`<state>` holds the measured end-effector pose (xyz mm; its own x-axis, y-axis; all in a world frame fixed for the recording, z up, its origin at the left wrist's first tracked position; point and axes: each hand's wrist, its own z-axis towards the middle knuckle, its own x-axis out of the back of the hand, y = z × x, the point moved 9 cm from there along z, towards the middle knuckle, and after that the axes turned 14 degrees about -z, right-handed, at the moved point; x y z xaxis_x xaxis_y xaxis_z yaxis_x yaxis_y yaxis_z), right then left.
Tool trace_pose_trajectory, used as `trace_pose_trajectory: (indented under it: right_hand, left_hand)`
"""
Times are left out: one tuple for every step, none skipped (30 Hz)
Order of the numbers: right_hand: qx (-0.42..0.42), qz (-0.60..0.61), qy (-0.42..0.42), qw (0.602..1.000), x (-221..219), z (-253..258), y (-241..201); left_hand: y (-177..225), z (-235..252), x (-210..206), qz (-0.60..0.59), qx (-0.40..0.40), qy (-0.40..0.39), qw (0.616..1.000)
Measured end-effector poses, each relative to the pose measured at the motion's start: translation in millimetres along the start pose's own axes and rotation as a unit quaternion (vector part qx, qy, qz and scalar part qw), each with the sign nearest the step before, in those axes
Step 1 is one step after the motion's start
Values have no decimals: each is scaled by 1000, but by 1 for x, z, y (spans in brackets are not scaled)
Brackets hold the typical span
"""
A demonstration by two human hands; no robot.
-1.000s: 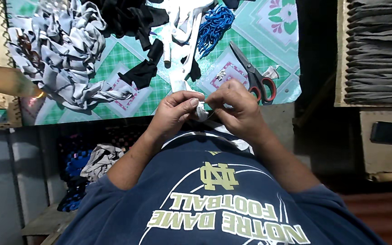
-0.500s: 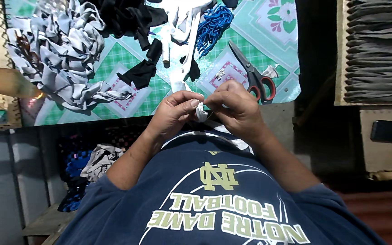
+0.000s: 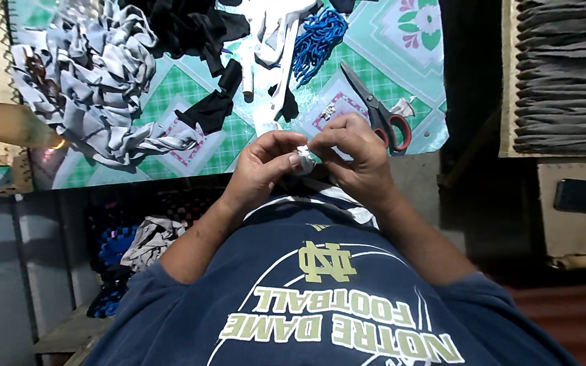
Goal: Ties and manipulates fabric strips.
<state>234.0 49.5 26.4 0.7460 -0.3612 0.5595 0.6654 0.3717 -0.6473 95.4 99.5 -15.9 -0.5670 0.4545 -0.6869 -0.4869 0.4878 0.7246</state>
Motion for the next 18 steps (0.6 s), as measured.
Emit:
trace_pose_trajectory:
  right_hand:
    - [-1,-2,0,1000,0,0,0]
    - [-1,-3,1,1000,0,0,0]
    - [0,-3,2,1000,0,0,0]
    - [2,-2,3,1000,0,1,0]
    - [4,-3,5,1000,0,1,0]
    - [5,-3,4,1000,0,1,-1]
    - [5,-3,2,1000,-1,1,-1]
    - [5,-4,0,1000,-2,1,-1]
    - [4,-5,-2,1000,-2,2,-1]
    - [3,-6,-4,1000,-3,2,-2]
    - [3,-5,-6,1000,-4,2,-3]
    - [5,-2,-8,1000,-5,3,-4]
    - [9,5,-9,1000,-6,3,-6]
    - [16,13,-11,1000,-7,3,-8]
    - [26,20,-11,999,-8,3,-11]
    - [34,20,-13,999,-9,3,-13]
    - [41,11,-14,999,-9,3,-15]
    - [45,-5,-16,999,-10,3,-17]
  left_hand:
    - [1,0,-1,9,-9,-7,1000]
    - [1,1,-1,16,-16,-12,1000]
    - [2,1,-2,21,-20,-15,999]
    - [3,1,-2,27,-24,-14,999]
    - [4,1,-2,33,-29,-12,999]
    - [5,1,-2,41,-33,-9,999]
    - [6,1,-2,49,-39,-6,998]
    - [7,2,-3,58,-47,-5,997]
    - [9,2,-3,67,-58,-4,996]
    - [10,2,-4,78,-69,-4,995]
    - [12,2,-4,94,-78,-3,993]
    - [13,2,-4,111,-87,0,990]
    - [14,2,-5,128,-96,1,987]
    - [15,2,-5,143,-104,2,984]
    - [15,2,-5,156,-109,3,982]
    - [16,2,-6,171,-112,2,979]
    - [16,2,-6,179,-115,3,977]
    - [16,2,-6,186,-119,3,975]
